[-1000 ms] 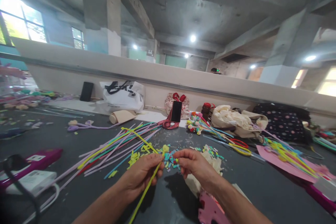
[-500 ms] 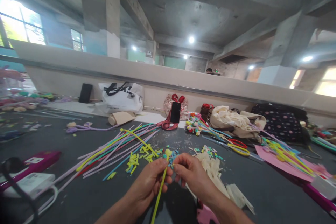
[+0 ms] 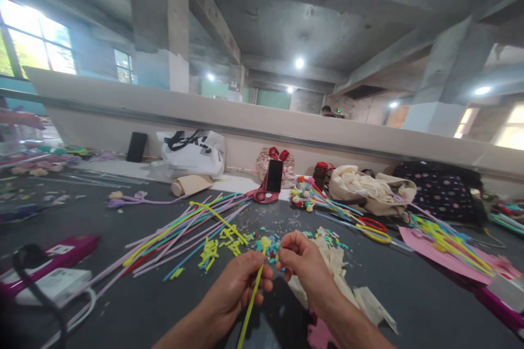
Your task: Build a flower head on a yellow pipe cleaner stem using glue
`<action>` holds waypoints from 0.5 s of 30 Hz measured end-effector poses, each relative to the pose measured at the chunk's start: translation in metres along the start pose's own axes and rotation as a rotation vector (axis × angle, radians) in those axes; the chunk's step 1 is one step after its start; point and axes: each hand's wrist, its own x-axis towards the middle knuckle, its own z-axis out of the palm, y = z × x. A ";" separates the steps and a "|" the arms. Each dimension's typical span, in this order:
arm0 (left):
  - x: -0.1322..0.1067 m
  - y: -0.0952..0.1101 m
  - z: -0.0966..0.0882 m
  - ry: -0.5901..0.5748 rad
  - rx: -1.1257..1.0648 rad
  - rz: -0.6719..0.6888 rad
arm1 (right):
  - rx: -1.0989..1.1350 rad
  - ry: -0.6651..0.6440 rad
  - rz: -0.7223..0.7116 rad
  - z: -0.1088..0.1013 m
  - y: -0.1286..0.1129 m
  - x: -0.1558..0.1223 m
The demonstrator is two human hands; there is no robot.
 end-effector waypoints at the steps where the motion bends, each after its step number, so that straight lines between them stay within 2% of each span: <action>1: 0.001 -0.001 0.000 -0.001 0.004 0.003 | 0.008 0.001 0.005 0.001 0.001 0.000; 6: 0.001 -0.002 0.000 -0.003 0.020 0.012 | -0.022 -0.018 0.018 0.003 0.004 0.001; 15: 0.006 -0.005 -0.002 0.011 0.028 0.067 | -0.174 -0.004 -0.040 0.008 0.000 -0.005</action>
